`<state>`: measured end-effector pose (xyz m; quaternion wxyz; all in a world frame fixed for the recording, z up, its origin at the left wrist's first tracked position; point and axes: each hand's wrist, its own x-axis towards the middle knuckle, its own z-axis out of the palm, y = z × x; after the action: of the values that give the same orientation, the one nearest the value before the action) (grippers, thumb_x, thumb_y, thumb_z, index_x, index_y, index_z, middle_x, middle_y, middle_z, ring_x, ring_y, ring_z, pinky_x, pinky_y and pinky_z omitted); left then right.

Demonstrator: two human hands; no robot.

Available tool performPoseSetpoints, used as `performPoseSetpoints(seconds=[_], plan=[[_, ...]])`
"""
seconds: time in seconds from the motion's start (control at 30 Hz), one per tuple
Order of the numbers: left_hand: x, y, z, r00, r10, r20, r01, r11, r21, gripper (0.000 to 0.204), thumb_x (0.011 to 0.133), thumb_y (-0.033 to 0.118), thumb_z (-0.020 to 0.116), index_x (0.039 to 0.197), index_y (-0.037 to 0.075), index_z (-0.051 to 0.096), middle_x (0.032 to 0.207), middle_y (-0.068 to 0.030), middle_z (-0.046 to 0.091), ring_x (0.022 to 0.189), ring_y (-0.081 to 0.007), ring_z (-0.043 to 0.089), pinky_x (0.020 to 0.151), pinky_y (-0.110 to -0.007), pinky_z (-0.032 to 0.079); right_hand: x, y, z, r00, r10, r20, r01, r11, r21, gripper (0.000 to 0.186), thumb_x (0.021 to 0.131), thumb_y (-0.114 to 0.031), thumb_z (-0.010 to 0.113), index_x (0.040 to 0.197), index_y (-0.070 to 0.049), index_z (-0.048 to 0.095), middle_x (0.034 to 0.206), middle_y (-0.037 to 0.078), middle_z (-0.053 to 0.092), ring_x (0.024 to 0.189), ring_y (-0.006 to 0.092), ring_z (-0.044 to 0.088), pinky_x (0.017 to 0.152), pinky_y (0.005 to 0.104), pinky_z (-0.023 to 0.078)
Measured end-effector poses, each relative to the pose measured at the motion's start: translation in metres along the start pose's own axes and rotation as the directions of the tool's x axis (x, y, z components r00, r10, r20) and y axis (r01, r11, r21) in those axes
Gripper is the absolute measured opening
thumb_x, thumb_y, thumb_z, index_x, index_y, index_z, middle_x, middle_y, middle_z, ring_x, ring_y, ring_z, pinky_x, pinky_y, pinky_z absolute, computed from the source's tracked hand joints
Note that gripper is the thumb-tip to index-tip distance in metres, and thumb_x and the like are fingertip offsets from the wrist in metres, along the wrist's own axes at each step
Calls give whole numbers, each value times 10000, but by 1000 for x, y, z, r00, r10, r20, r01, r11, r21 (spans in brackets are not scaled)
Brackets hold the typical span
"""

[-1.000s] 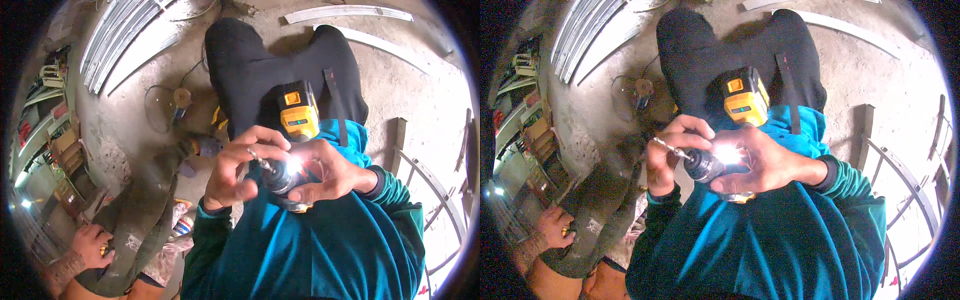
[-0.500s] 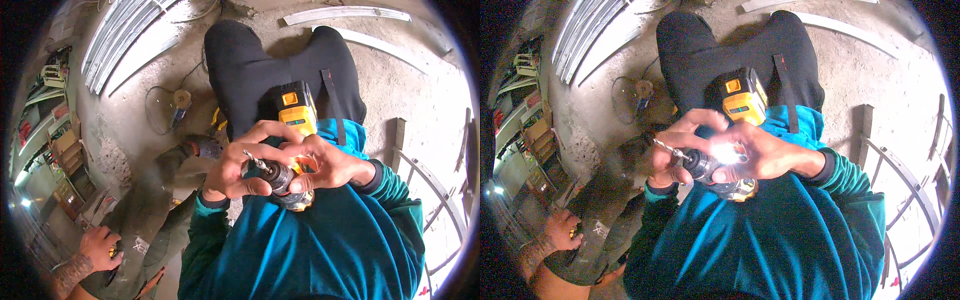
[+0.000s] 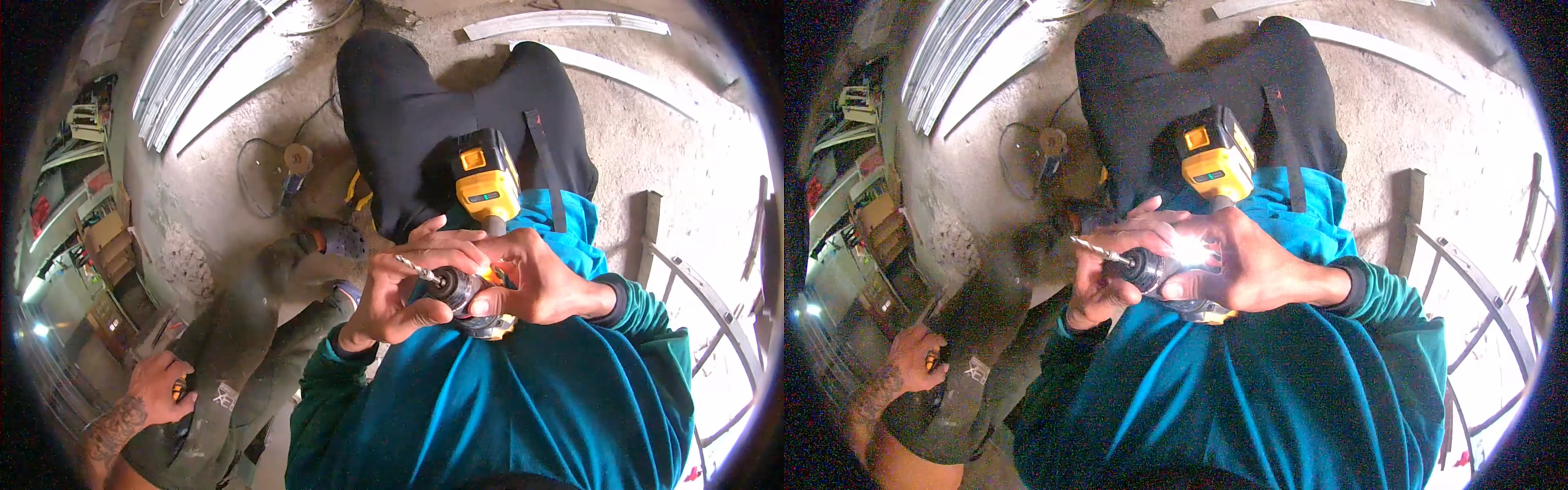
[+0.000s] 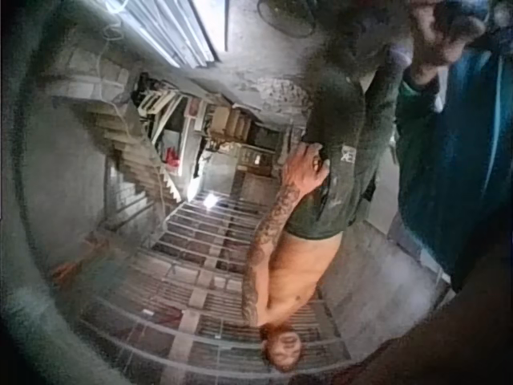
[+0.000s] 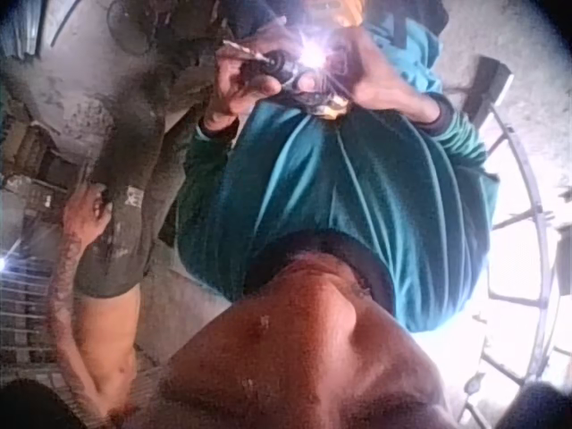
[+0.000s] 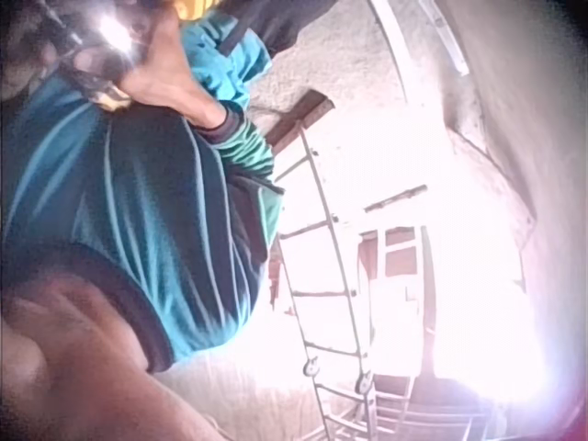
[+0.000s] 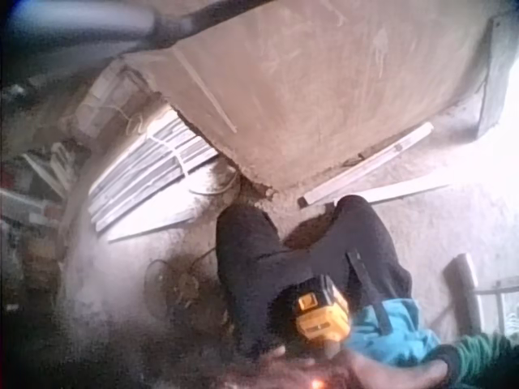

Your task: The person prepares a power drill by adjusting the chuck, then climbs a metal ladder to secure a metal stud to the ceiling frame using the drill.

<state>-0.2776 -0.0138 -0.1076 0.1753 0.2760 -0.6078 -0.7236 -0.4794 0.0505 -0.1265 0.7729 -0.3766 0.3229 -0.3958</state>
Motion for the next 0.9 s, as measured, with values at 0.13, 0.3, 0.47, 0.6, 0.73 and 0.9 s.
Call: performPoseSetpoints(seconds=[0.13, 0.3, 0.47, 0.6, 0.73, 0.9], plan=[[-5, -9, 2, 997, 70, 25, -71, 997, 42, 458, 816, 419, 655, 1051, 26, 652, 1161, -135, 624, 1216, -293, 501, 1101, -430, 177, 4, 7, -1, 991, -120, 53, 126, 985, -115, 352, 830, -264, 697, 1074, -37, 583, 948, 77, 601, 851, 172, 559, 716, 310, 458], [15, -18, 7, 987, 151, -46, -157, 964, -215, 485, 842, 440, 622, 1083, 20, 625, 1263, -192, 545, 1249, -311, 456, 1100, -462, 178, 12, -3, -10, 975, 107, 195, -112, 994, 16, 392, 824, -274, 706, 1102, -34, 570, 963, 88, 612, 858, 176, 572, 712, 313, 458], [12, -7, 5, 992, 114, 53, -112, 993, -38, 468, 855, 441, 605, 1040, 11, 610, 1128, -146, 611, 1207, -309, 489, 1095, -441, 181, 6, 7, -10, 998, 13, 66, -13, 1000, -7, 341, 787, -286, 739, 939, 0, 630, 799, 71, 637, 710, 150, 575, 625, 303, 451], [1, -4, 11, 997, 72, -33, -72, 997, -4, 467, 852, 410, 616, 1058, -7, 585, 1094, -147, 621, 1157, -306, 530, 1058, -435, 250, 1, 4, -1, 1000, 25, -17, -25, 999, -35, 311, 788, -263, 730, 923, -2, 629, 800, 82, 640, 695, 153, 571, 616, 318, 447], [3, -9, 7, 994, 61, -87, -67, 996, -63, 464, 844, 365, 636, 1083, -29, 577, 1103, -182, 606, 1120, -311, 542, 1004, -423, 350, 4, 1, 8, 978, -160, -135, 137, 976, -168, 313, 803, -244, 713, 948, 4, 591, 795, 74, 609, 698, 153, 556, 636, 328, 446], [14, -18, -3, 992, 101, -69, -114, 971, -212, 428, 856, 319, 629, 1077, -45, 585, 1124, -187, 586, 1100, -297, 540, 979, -425, 393, 9, -1, -5, 990, -139, -15, 135, 977, -163, 320, 768, -199, 739, 950, 4, 570, 812, 74, 604, 717, 143, 556, 654, 311, 461]])
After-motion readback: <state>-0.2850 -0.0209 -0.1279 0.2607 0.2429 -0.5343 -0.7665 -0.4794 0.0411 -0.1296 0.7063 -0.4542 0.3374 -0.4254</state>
